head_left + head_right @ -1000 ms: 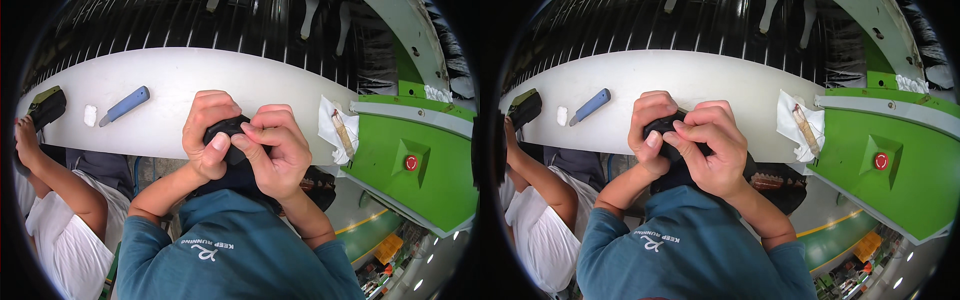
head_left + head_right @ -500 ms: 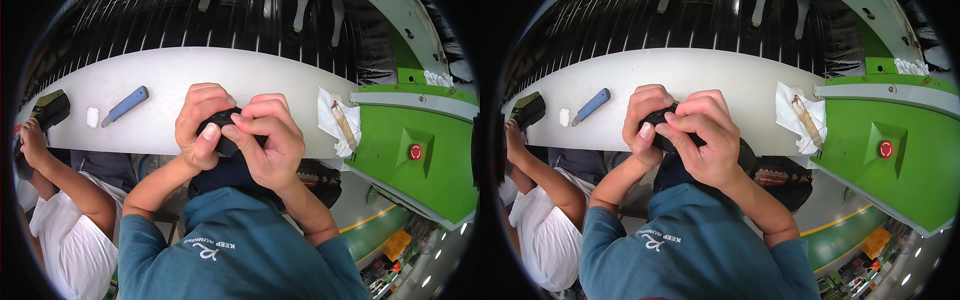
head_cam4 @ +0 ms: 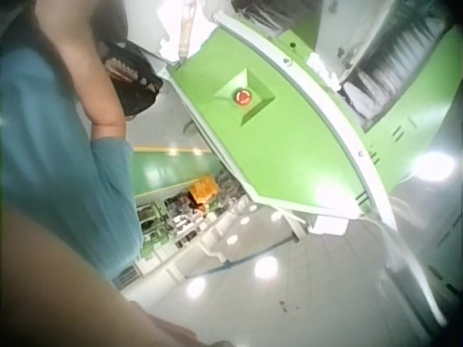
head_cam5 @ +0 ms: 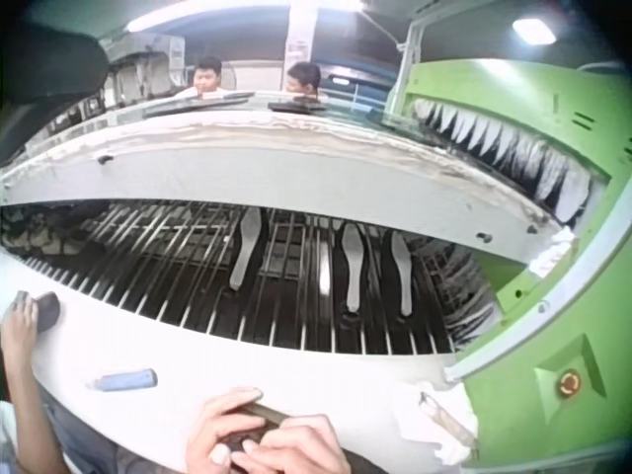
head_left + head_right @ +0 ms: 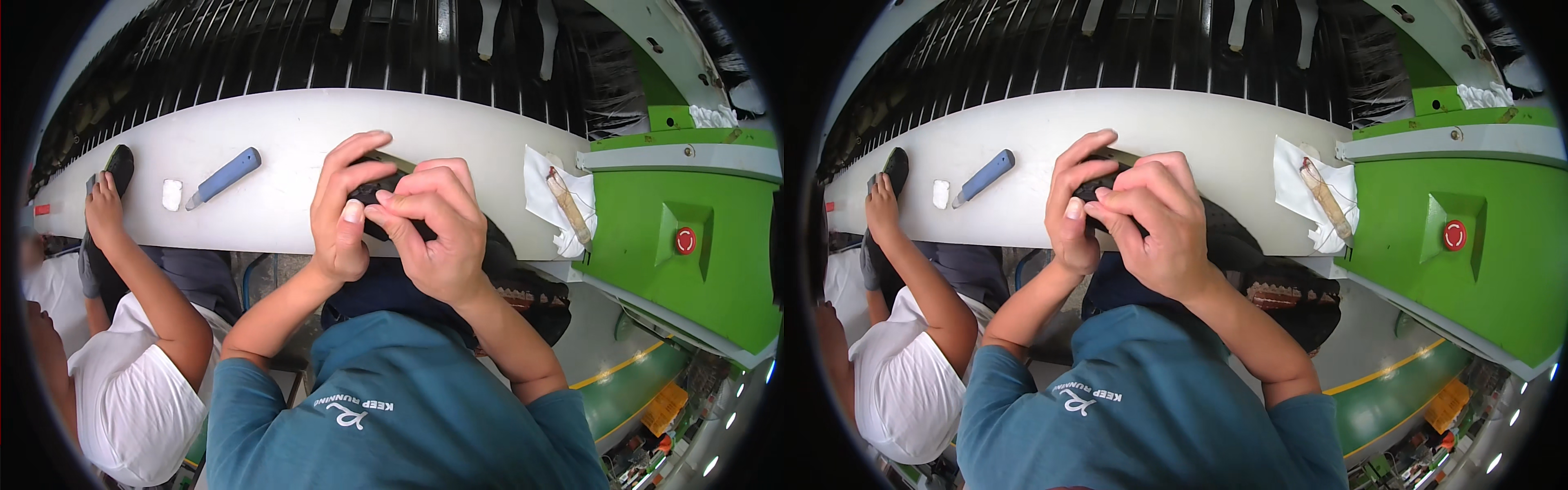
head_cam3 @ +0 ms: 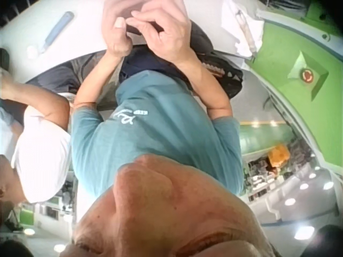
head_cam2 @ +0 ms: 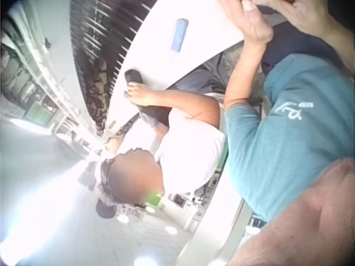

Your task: The person assembles footwear components at a factory workstation. They repeatedly pick up a black shoe sole and a green upper, align them, and press them together by hand. The person inspects the joined parts and places the finished unit onto a conveyor belt. A coworker performs similar assembly tasks in the background.

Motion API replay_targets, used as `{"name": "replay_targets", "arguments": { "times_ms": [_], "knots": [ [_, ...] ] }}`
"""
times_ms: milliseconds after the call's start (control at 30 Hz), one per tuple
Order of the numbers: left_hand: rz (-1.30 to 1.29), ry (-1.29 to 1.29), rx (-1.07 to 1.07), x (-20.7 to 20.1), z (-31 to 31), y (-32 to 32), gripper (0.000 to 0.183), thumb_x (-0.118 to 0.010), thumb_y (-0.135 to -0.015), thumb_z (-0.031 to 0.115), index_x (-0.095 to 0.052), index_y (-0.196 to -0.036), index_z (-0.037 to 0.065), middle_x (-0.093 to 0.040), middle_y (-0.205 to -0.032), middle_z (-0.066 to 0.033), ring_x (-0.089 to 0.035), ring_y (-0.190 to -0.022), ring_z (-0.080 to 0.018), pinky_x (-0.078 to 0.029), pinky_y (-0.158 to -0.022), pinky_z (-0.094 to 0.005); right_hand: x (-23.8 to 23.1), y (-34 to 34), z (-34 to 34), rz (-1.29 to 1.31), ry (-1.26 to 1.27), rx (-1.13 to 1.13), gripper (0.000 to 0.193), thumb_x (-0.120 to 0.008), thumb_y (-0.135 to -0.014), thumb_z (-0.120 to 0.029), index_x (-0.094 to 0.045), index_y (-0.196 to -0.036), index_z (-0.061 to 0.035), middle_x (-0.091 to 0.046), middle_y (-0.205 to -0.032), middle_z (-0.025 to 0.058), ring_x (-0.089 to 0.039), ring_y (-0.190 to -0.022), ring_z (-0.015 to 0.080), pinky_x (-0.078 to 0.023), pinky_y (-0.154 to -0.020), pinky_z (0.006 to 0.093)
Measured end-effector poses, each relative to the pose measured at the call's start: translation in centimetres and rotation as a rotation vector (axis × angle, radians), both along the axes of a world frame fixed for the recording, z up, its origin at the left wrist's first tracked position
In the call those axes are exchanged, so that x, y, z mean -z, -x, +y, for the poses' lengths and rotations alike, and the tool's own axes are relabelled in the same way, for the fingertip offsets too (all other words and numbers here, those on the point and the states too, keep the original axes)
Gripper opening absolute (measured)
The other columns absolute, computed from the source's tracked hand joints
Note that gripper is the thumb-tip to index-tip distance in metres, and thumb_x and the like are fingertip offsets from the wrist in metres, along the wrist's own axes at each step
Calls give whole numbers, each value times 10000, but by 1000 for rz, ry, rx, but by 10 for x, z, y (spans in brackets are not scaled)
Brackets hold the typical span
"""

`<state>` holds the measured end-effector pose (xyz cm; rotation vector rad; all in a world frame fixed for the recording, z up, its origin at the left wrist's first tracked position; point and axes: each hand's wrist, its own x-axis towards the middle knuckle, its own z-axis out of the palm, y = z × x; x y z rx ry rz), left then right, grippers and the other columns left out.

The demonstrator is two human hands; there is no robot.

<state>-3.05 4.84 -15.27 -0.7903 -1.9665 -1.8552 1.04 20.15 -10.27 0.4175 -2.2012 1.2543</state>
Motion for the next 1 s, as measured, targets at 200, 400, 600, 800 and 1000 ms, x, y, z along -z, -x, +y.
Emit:
{"name": "replay_targets", "arguments": {
  "times_ms": [200, 400, 600, 800, 1000],
  "knots": [
    [-152, -316, 41, 7, 7, -2, 493, -618, -1069, 311, -495, -1410, -22, -428, -1661, -404, -475, -1550, -441, -366, -1272, -511, -3, 10, 8, -26, 23, -54, 194, -931, -815, -68, -776, -932, -75, -700, -947, 53, -640, -931, 298, -556, -798, 395],
    [-227, -427, 74, 20, 7, -16, 509, -792, -1034, 276, -510, -1380, 31, -485, -1606, -431, -516, -1523, -463, -458, -1220, -520, -4, 12, 15, -78, 28, -95, 208, -949, -813, -103, -782, -934, -77, -718, -943, 47, -654, -939, 299, -565, -797, 391],
    [-81, -472, 81, 33, 6, -16, 341, -771, -1057, 161, -562, -1316, 84, -516, -1553, -464, -542, -1478, -536, -486, -1185, -579, -3, 14, 15, -80, 48, -123, 233, -962, -791, -102, -783, -937, -80, -722, -941, 41, -654, -939, 297, -568, -787, 391],
    [-34, -408, 69, 30, 2, -17, 248, -713, -1071, 75, -577, -1278, 77, -599, -1483, -438, -525, -1475, -579, -438, -1206, -633, -3, 16, 18, -83, 7, -166, 242, -964, -779, -94, -785, -940, -86, -716, -934, 35, -644, -934, 291, -562, -775, 389],
    [31, -389, 58, 31, 1, -16, 227, -687, -1058, 11, -563, -1244, 49, -674, -1418, -388, -565, -1421, -593, -388, -1214, -711, -2, 17, 16, -71, -22, -160, 213, -956, -798, -93, -791, -933, -89, -697, -925, 38, -621, -922, 277, -542, -778, 370]
  ]
}}
